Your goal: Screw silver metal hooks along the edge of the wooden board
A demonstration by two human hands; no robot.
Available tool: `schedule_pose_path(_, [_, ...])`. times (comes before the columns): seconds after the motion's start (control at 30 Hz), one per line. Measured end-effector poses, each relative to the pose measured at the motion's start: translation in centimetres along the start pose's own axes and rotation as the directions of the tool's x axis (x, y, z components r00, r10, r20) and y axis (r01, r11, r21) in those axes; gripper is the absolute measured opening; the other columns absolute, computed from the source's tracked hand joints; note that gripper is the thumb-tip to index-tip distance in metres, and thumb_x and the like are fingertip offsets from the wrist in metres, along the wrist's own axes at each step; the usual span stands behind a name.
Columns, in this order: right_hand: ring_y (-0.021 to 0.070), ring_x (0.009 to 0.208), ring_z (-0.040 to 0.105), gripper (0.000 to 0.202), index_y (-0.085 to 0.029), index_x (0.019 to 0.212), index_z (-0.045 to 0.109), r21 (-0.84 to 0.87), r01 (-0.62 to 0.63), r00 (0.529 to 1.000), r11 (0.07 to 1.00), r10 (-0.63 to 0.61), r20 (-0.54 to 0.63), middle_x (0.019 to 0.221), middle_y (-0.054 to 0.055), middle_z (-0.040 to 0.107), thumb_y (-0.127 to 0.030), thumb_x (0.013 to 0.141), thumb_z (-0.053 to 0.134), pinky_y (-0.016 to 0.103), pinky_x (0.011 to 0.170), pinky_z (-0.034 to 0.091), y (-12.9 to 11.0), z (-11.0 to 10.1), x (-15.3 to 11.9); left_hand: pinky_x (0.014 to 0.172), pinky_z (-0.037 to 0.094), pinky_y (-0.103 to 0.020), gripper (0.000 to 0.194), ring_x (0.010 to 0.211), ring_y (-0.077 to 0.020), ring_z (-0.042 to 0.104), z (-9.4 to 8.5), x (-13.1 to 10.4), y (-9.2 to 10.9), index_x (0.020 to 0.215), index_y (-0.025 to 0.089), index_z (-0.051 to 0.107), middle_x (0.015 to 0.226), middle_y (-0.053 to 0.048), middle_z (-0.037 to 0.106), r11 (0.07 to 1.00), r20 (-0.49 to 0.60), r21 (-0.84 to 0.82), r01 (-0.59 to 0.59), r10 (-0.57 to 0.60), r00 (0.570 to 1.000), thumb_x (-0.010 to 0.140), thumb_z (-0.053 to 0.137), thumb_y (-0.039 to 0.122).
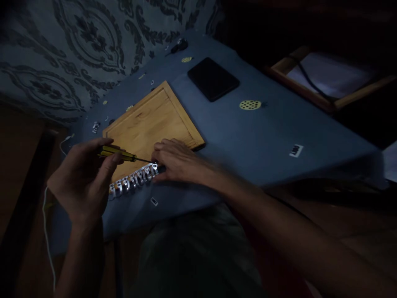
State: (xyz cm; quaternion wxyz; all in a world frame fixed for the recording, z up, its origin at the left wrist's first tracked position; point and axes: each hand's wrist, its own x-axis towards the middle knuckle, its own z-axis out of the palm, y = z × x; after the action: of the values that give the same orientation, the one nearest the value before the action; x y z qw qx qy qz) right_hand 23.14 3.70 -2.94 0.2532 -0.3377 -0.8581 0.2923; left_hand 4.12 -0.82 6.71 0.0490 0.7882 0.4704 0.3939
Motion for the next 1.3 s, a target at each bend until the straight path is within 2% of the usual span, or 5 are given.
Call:
schedule_pose_path(0.37, [0.0267,0.100,0.059,0.044,-0.015,0.112,0.069,-0.025,0.010,1.000,1.000,-0.011,-0.016,0.102,0.009,0.067,-0.041,0.080,0.086,0.038,0.088,0.041,0.0,0.0,0.0,0.070,0.062,-0.029,0.022,0.080,-0.0151,0.075,-0.2,0.4,-0.4,0.112,0.032,0.074,0.096,0.003,0.075,1.000,-0.013,0.000,0.029,-0.029,0.999,0.092,0.077,0.024])
schedule_pose_path(0.57, [0.0261,0.098,0.060,0.037,-0.018,0.104,0.068,0.008,0.002,1.000,1.000,-0.002,-0.013,0.099,0.007,0.068,-0.040,0.080,0.086,0.038,0.088,0.042,0.1,0.1,0.0,0.072,0.064,-0.032,0.021,0.082,-0.0171,0.076,-0.3,0.4,-0.6,0.113,0.033,0.074,0.097,0.003,0.076,0.999,0.002,0.008,0.043,-0.043,0.999,0.093,0.076,0.028])
schedule_pose_path(0.73, [0.0257,0.098,0.060,0.036,-0.017,0.105,0.069,0.005,-0.010,1.000,1.000,0.010,-0.017,0.101,0.008,0.068,-0.038,0.081,0.086,0.037,0.087,0.042,0.0,0.0,-0.1,0.073,0.066,-0.034,0.020,0.085,-0.0186,0.076,-0.5,0.6,-0.6,0.113,0.033,0.074,0.101,0.002,0.077,0.999,0.014,0.033,0.018,-0.019,1.000,0.094,0.075,0.029])
schedule_pose_path(1.0, [0.0251,0.097,0.061,0.037,-0.016,0.103,0.069,0.002,-0.019,1.000,1.000,0.019,-0.016,0.099,0.007,0.068,-0.037,0.079,0.088,0.036,0.086,0.042,-0.3,-0.1,0.0,0.079,0.064,-0.032,0.027,0.092,-0.0177,0.077,-1.0,1.6,-0.9,0.118,0.035,0.073,0.108,0.004,0.078,0.999,0.121,-0.015,-0.034,0.035,0.992,0.094,0.074,0.022])
schedule_pose_path(1.3, [0.0255,0.096,0.061,0.034,-0.018,0.102,0.070,-0.007,-0.013,1.000,1.000,0.013,-0.022,0.099,0.007,0.069,-0.037,0.079,0.086,0.036,0.085,0.042,-0.2,-0.2,0.1,0.077,0.067,-0.034,0.020,0.092,-0.0199,0.077,-1.4,2.1,-1.6,0.114,0.035,0.075,0.106,0.002,0.079,0.998,0.183,-0.029,-0.048,0.052,0.982,0.094,0.075,0.029])
